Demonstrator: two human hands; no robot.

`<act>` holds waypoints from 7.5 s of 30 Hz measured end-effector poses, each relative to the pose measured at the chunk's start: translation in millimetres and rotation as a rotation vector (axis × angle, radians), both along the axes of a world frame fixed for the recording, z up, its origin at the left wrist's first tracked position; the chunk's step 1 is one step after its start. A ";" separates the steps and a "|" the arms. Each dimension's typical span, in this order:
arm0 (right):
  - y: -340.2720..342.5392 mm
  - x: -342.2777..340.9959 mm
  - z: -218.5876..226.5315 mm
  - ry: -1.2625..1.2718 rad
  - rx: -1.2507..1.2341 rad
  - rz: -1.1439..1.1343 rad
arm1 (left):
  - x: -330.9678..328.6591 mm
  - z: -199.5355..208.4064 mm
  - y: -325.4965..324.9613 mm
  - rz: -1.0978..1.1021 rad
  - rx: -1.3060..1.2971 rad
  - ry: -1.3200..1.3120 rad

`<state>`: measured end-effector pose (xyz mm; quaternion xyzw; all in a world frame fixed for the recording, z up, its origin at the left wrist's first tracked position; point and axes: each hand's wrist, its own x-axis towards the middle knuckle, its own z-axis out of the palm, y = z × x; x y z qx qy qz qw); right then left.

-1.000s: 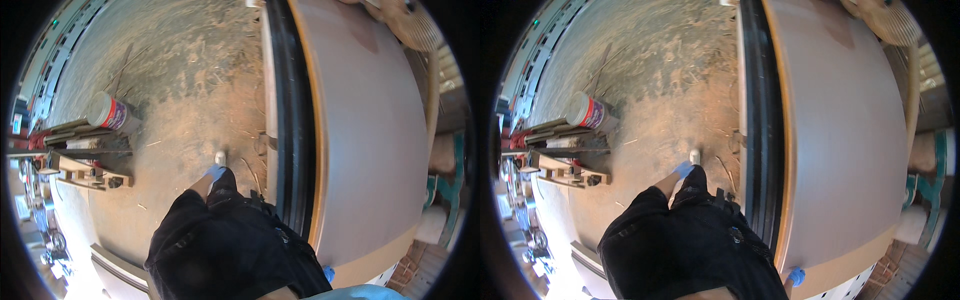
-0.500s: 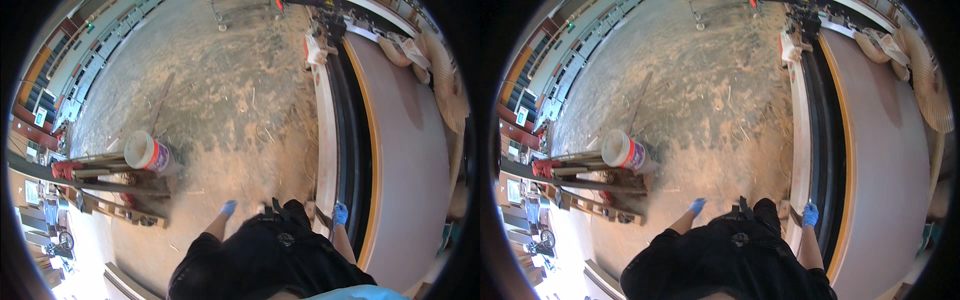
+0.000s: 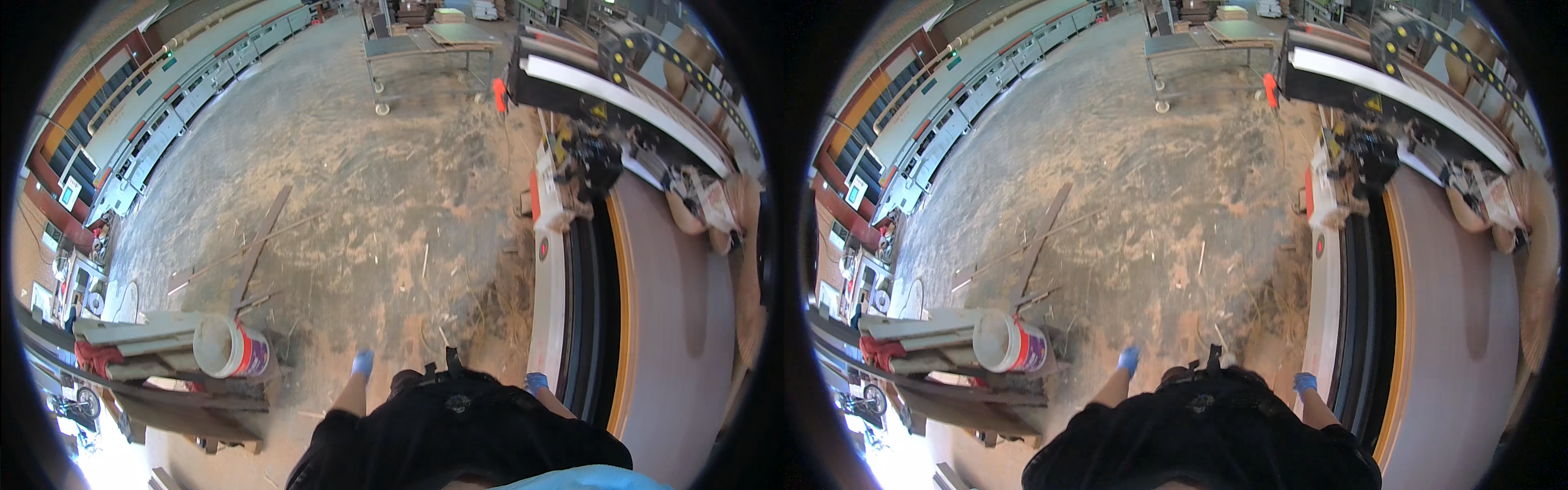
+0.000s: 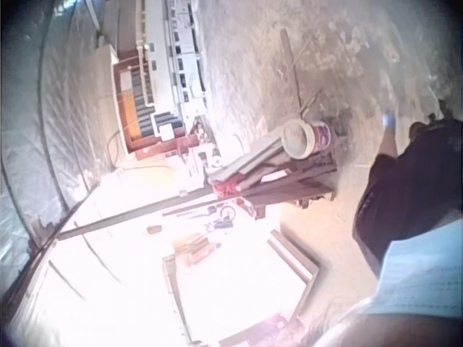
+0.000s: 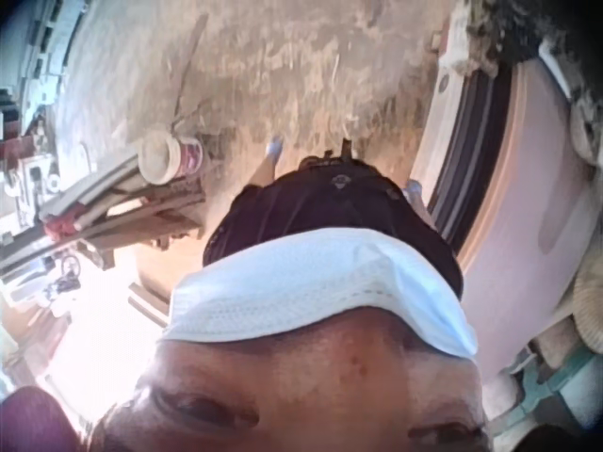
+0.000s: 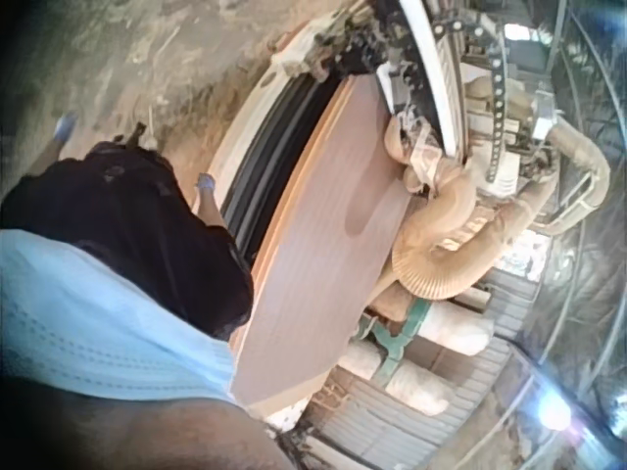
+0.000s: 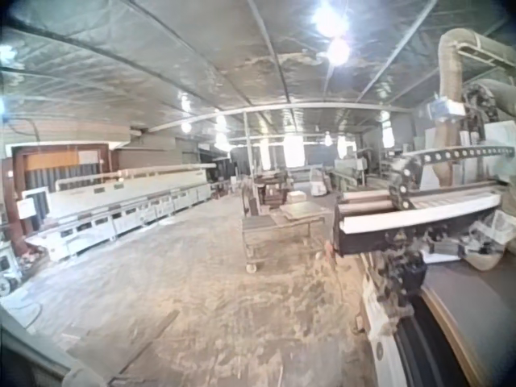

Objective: The person uses a manual pallet jack to lift and move a stack of large wood panels across a workshop floor. They then carry a single panel by hand to a workbench, retrieve a printed document from a computer station, and place it on a table before picking up scrap wood pieces.

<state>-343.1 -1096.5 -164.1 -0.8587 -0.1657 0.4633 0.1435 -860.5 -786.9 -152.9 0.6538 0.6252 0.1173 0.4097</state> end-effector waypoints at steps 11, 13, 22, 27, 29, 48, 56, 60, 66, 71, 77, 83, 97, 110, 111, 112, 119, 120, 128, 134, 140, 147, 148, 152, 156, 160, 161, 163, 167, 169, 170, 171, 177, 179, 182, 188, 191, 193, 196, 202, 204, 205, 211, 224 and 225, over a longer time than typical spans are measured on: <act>512.7 55.2 77.1 -0.052 0.265 0.357 | -7.5 -6.1 138.8 0.386 -0.616 0.107; 559.4 61.7 51.7 -0.042 0.338 0.274 | -10.7 0.0 221.6 0.318 -0.576 0.157; 683.5 100.6 37.9 -0.177 0.207 0.662 | 94.8 29.1 790.5 -0.174 0.260 0.341; 736.3 195.5 -22.1 -0.245 -0.023 0.857 | 342.1 87.7 954.5 0.065 0.061 -0.361; 788.9 236.7 2.1 -0.256 -0.072 0.817 | 410.5 88.9 971.5 -0.002 -0.030 -0.381; 1131.6 563.6 54.0 -0.309 0.516 -0.564 | 635.6 14.2 1220.0 -0.509 -0.434 0.288; 1068.8 756.3 132.4 -0.507 0.696 -1.138 | 1019.6 61.6 1372.5 -0.877 -0.151 0.247; 1008.7 889.3 172.7 -0.694 0.673 -1.256 | 1220.7 144.4 1304.3 -1.062 -0.054 -0.252; 913.0 1112.7 202.7 -0.829 0.385 -1.280 | 1463.0 205.3 1122.2 -1.168 -0.054 -0.502; 876.6 1234.5 225.1 -0.827 -0.041 -1.162 | 1602.0 245.6 1000.1 -1.358 -0.048 -0.451; 811.0 1314.0 189.6 -0.897 -0.004 -1.158 | 1723.3 243.2 918.8 -1.566 0.023 -0.248; 885.6 1293.8 243.7 -0.861 -0.090 -1.056 | 1760.9 237.4 905.3 -1.481 0.040 -0.076; 1049.5 1090.1 207.0 -0.742 0.403 -1.216 | 1667.8 272.6 1083.6 -1.371 0.153 0.209; 1308.1 1309.6 246.4 -0.763 0.128 -0.692 | 1737.5 233.3 1295.0 -0.838 0.248 -0.201; 1321.4 1322.6 241.9 -0.797 0.133 -0.625 | 1742.3 243.5 1308.9 -0.804 0.209 -0.214; 1334.9 1336.4 233.4 -0.830 0.136 -0.558 | 1742.4 239.5 1324.8 -0.859 0.197 -0.212; 1459.6 1423.4 236.7 -0.779 -0.019 -0.210 | 1747.5 196.9 1450.4 -0.877 0.104 -0.098; 1474.2 1442.5 233.4 -0.785 0.007 -0.213 | 1756.1 192.9 1461.9 -0.862 0.063 -0.100; 1590.5 1615.8 216.0 -0.885 0.135 -0.059 | 1881.0 161.8 1575.8 -0.839 0.049 -0.060; 1687.6 1723.0 220.6 -0.958 0.228 0.075 | 2002.8 150.6 1645.4 -0.721 -0.045 -0.191; 1792.9 1816.4 232.4 -0.965 0.321 0.098 | 2113.4 110.1 1731.0 -0.627 -0.074 -0.462; 1912.7 1914.2 231.9 -0.894 0.389 0.053 | 2270.0 177.2 1860.8 -0.169 -0.783 -0.630; 1934.0 1923.6 234.1 -0.873 0.407 0.058 | 2291.8 184.1 1885.3 -0.166 -0.823 -0.612; 1992.3 1955.5 222.7 -1.020 0.511 0.072 | 2390.6 186.6 1955.5 -0.197 -1.065 -0.537; 2058.5 1976.0 223.6 -1.070 0.594 0.078 | 2446.6 172.1 2010.6 -0.040 -1.252 -0.640; 2108.2 2012.4 215.8 -0.966 0.619 0.004 | 2478.4 160.0 2072.7 -0.177 -1.246 -0.613; 2127.3 2029.0 210.0 -0.878 0.635 -0.015 | 2489.2 161.0 2091.1 -0.190 -1.229 -0.632; 2174.3 2058.6 218.2 -0.760 0.776 -0.140 | 2515.0 162.1 2128.6 -0.196 -1.189 -0.677; 2273.3 2141.6 190.7 -0.387 1.063 -0.319 | 2579.8 181.5 2240.4 -0.191 -1.039 -0.737; 2340.0 2171.6 198.3 -0.402 1.004 -0.281 | 2597.0 206.8 2301.6 -0.155 -0.948 -0.777; 2386.5 2183.8 231.1 -0.227 1.073 -0.326 | 2602.6 224.9 2331.2 -0.115 -0.924 -0.824; 2440.0 2195.0 270.0 0.024 1.244 -0.466 | 2613.5 238.7 2366.4 -0.075 -0.892 -0.888; 2690.5 2261.4 318.8 0.625 0.624 -0.614 | 2596.8 213.3 2534.7 0.453 -0.953 -0.936; 2757.3 2261.2 279.9 0.650 0.393 -0.542 | 2573.8 194.4 2579.5 0.668 -0.947 -0.799; 2849.7 2273.8 175.0 1.185 0.153 -0.514 | 2538.7 193.2 2635.9 0.789 -0.960 -0.751; 2990.8 2187.0 142.5 1.186 -0.023 -0.365 | 2412.8 132.1 2732.3 0.811 -1.093 -0.812; 3035.7 2200.0 148.8 1.231 0.016 -0.505 | 2436.0 165.9 2788.7 0.797 -1.043 -0.805; 3065.9 2205.6 190.3 1.188 0.113 -0.553 | 2456.0 183.5 2828.5 0.789 -0.893 -0.947; 3120.2 2228.4 263.1 1.114 0.341 -0.632 | 2494.0 210.0 2900.3 0.663 -0.707 -0.993; 3216.6 2385.7 243.1 0.656 0.532 -0.384 | 2570.1 276.6 3070.1 0.544 -0.451 -1.184; 3239.4 2447.9 217.5 0.545 0.464 -0.490 | 2595.4 315.3 3122.0 0.536 -0.332 -1.250; 3256.9 2461.8 220.1 0.472 0.390 -0.508 | 2601.6 328.0 3148.2 0.528 -0.280 -1.272; 3319.3 2516.6 214.9 0.330 0.345 -0.547 | 2637.6 364.4 3313.6 0.445 -0.092 -1.421; 3315.1 2471.4 25.9 0.486 0.251 -1.009 | 2578.9 80.7 3579.2 0.800 -0.745 -0.821; 3281.4 2455.0 19.5 0.417 0.214 -1.099 | 2623.6 51.9 3542.5 0.784 -0.476 -0.512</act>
